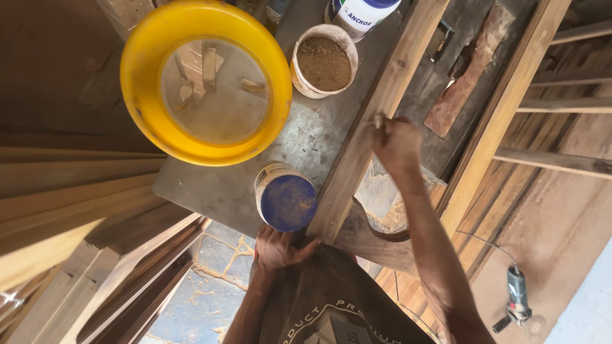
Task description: The person sands the surface and edges of a wooden frame by hand using a small piece of sandpaper, moving it along the grain and into the corners.
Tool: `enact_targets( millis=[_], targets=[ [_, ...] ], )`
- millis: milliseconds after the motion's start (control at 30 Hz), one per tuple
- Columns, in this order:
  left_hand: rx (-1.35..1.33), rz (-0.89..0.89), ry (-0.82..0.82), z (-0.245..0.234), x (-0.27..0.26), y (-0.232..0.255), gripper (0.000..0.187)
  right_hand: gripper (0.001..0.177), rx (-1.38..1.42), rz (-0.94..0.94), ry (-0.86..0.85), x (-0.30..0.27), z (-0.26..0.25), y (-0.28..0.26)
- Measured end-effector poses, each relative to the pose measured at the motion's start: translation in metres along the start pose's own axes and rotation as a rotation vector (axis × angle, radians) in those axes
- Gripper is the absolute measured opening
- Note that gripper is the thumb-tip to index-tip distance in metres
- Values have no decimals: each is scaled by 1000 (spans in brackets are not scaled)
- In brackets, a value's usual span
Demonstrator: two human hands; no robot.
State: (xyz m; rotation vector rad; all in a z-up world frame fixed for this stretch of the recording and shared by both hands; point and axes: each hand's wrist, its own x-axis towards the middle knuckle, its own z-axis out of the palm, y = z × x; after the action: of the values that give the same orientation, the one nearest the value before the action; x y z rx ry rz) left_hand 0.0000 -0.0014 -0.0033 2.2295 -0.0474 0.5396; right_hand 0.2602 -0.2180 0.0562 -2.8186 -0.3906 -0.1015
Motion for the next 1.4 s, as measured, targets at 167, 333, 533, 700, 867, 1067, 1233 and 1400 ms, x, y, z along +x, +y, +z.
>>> enact_targets(
  millis=[167, 333, 533, 700, 867, 1067, 1233, 1400],
  targets=[
    [-82, -51, -8, 6, -12, -6, 42, 31, -522, -62, -222, -12, 68, -45],
    [-108, -57, 20, 6, -1, -8, 38, 22, -54, -43, -172, -25, 3, -48],
    [-132, -58, 30, 2, 5, -7, 36, 16, 14, -244, 128, 19, -26, -18],
    [-91, -75, -8, -2, 8, -3, 36, 22, -7, -224, -104, 17, -17, -19],
    [-75, -78, 42, 0, 14, 1, 30, 36, 100, -324, -307, 15, -23, -9],
    [19, -60, 15, 10, -8, -3, 30, 18, 547, -72, -494, -19, -27, 38],
    [94, -54, 43, 13, -16, -4, 35, 14, 954, 361, -346, -102, -10, 69],
    [70, -63, 46, 5, -8, 6, 35, 23, 1226, 226, -300, -139, -19, 28]
  ],
)
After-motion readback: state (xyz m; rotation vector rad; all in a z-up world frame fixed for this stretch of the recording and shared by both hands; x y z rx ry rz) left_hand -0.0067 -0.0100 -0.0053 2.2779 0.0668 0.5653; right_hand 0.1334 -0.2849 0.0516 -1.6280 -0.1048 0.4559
